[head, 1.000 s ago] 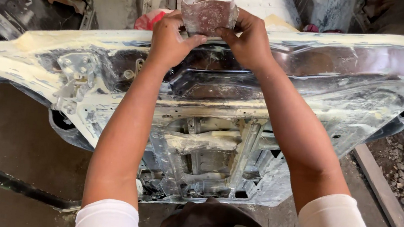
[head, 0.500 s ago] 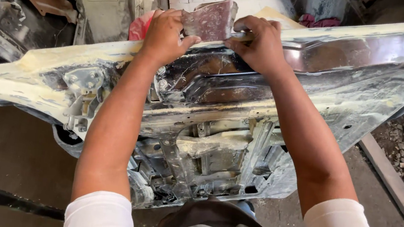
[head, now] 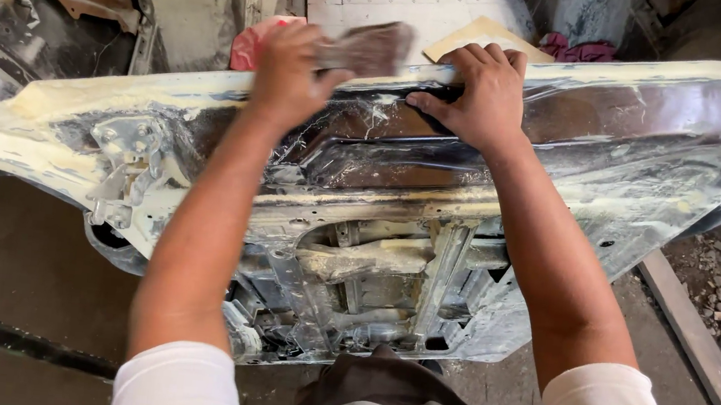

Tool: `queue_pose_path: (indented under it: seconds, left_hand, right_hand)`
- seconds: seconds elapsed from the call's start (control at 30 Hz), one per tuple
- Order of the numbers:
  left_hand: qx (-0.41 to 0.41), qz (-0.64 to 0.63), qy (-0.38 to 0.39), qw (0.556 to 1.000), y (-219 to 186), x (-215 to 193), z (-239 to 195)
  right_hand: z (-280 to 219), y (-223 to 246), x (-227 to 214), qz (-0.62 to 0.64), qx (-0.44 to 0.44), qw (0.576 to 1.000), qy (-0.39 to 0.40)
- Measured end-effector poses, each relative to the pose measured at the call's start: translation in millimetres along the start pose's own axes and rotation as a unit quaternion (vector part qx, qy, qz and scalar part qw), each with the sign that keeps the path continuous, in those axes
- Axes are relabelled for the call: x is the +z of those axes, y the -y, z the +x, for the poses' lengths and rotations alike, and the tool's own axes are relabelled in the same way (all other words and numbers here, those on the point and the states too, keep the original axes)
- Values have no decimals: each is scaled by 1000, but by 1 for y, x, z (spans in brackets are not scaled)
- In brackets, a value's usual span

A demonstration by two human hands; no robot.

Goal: The person sands the surface of a car door using a sanding block. They move the block back and forth across the door's frame and edges, applying pressure to smooth the surface.

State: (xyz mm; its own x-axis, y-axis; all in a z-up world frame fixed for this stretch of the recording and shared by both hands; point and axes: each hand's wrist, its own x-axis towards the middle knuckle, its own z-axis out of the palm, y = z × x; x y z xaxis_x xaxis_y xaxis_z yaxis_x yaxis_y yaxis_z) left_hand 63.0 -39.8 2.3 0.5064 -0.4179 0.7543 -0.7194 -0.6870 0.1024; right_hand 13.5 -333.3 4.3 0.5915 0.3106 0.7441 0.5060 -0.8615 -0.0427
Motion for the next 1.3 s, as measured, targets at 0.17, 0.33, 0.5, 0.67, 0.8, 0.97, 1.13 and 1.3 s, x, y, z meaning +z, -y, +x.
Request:
queue_pose_path:
  seconds: [0.17, 0.33, 0.5, 0.67, 0.8, 0.97, 1.13, 1.3]
  left_hand:
    - [8, -1, 18, 1000, -9, 41, 9]
    - [33, 104, -58, 992, 25, -11, -23]
    - [-74, -33, 8, 997, -31, 21, 8]
    - [-47, -45, -3, 998, -24, 2, 4]
    - [-24, 19, -29, 999, 1, -23, -14]
    - [-19, -28, -12, 999, -26, 40, 9]
    - [-79, -20, 19, 997, -19, 5, 6]
    - [-48, 9, -18, 999, -2, -6, -8]
  right_hand:
    - [-1, -3, 1, 13, 17, 1000, 15]
    - [2, 2, 1, -11, 22, 1000, 13]
    - [4, 8, 0, 15, 44, 999, 15]
    - [1, 6, 3, -1, 54, 998, 11]
    - [4, 10, 0, 22, 51, 998, -4]
    - [0, 7, 3, -13, 57, 998, 19]
    - [1, 3, 2, 2, 28, 1000, -9]
    - [3, 6, 1, 15, 49, 999, 10]
